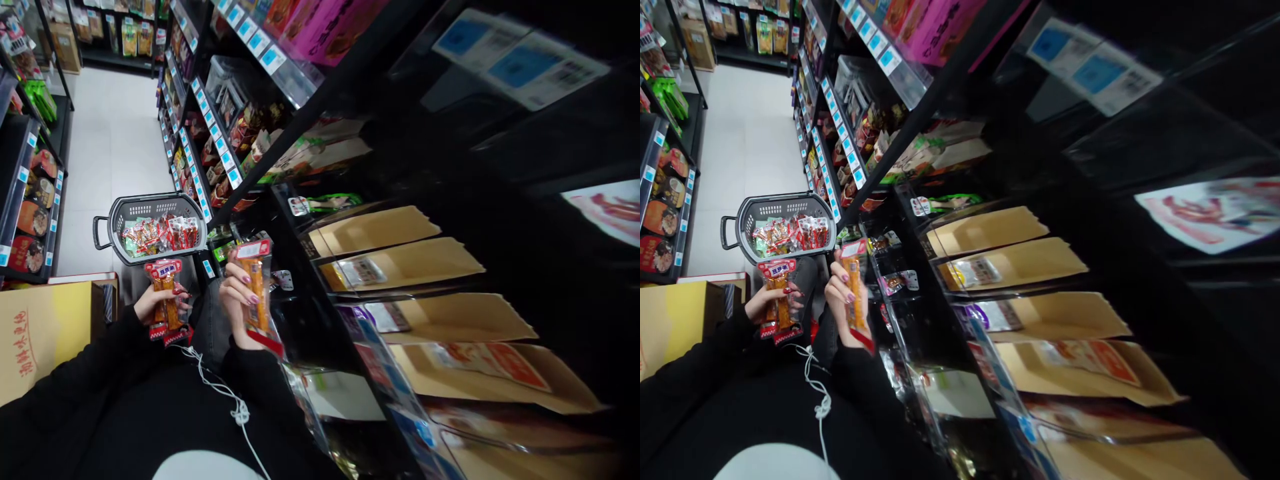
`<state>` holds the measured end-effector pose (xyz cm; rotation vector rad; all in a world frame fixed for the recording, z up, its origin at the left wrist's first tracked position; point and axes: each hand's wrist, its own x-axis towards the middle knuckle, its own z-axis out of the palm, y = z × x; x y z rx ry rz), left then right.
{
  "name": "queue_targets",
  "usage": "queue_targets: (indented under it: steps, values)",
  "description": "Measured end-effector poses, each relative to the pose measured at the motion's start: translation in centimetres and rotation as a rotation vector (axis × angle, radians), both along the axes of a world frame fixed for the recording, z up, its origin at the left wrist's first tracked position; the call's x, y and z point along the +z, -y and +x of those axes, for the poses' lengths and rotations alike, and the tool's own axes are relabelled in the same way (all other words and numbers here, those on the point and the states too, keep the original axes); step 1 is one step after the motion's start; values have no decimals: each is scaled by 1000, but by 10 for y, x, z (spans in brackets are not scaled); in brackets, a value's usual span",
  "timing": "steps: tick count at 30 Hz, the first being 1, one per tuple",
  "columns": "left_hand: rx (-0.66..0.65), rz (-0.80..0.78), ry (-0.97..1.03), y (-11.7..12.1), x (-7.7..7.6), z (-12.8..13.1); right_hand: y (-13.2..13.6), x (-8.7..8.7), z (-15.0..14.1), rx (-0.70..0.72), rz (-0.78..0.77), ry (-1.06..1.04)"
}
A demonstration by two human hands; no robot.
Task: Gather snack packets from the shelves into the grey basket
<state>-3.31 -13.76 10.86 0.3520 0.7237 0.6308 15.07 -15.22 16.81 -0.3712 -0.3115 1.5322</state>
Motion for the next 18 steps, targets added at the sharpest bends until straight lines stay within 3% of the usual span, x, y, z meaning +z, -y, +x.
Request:
queue_targets:
  steps: [4, 6, 8, 10, 13, 15, 18]
  values:
    - [-11, 3, 7, 1, -2, 0, -8, 16, 2, -307, -202, 616]
    - [-17, 4, 11, 1, -3, 0, -12, 17, 7, -445, -223, 791]
    - [-15, 5, 6, 0, -4, -1, -16, 11, 18, -489, -255, 906]
    - [-22, 9, 11, 0, -4, -1, -18, -3, 30, -408, -338, 971]
    - [-69, 24, 54, 2, -4, 1, -21, -32, 42, -141, -463, 1033]
    - [-114, 20, 81, 4, -5, 2, -28, -53, 37, 9, -458, 1082]
    - [-164, 6, 88, 6, -7, 5, -58, -72, 16, 81, -356, 1141]
